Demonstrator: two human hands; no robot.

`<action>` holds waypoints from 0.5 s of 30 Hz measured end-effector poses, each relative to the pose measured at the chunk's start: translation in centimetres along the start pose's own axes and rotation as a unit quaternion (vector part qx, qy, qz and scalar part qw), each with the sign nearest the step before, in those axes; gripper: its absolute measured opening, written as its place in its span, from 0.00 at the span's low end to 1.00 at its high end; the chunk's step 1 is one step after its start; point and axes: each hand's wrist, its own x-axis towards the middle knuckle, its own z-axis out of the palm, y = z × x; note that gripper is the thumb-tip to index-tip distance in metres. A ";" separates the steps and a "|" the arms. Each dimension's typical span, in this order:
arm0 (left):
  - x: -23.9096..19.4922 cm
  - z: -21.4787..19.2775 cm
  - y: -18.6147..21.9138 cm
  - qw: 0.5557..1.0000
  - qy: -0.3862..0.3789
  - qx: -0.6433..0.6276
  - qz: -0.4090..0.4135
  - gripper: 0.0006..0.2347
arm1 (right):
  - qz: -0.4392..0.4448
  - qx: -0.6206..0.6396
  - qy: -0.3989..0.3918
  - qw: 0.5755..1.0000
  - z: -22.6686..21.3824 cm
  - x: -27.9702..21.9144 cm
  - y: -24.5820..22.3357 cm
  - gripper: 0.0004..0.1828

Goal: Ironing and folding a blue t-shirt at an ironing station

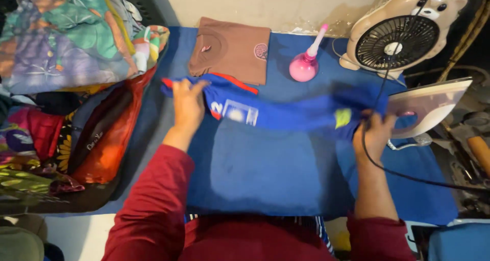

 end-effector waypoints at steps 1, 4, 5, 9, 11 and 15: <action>0.7 -1.5 0.5 1.000 -0.001 -0.003 0.001 0.12 | 0.002 -0.003 0.000 1.000 -1.6 0.6 -1.0 0.14; 1.1 -4.4 0.7 0.998 0.029 -0.048 0.004 0.14 | -0.092 0.047 0.056 0.993 -4.4 1.3 -1.8 0.13; -0.2 -4.2 0.0 0.992 -0.120 0.003 -0.037 0.19 | -0.067 0.041 -0.006 0.997 -4.1 0.3 -0.4 0.25; -5.2 -5.9 -1.8 0.894 -0.404 -0.059 -0.183 0.25 | -0.036 0.031 -0.105 0.993 -3.9 -3.9 5.2 0.41; -4.6 -9.4 -2.9 0.897 -0.370 -0.140 -0.196 0.23 | -0.038 0.008 -0.094 0.995 -4.3 -5.1 9.1 0.34; -4.7 -14.1 -5.8 0.874 -0.224 -0.288 -0.320 0.17 | 0.002 0.109 -0.041 0.993 -8.8 -6.2 11.0 0.20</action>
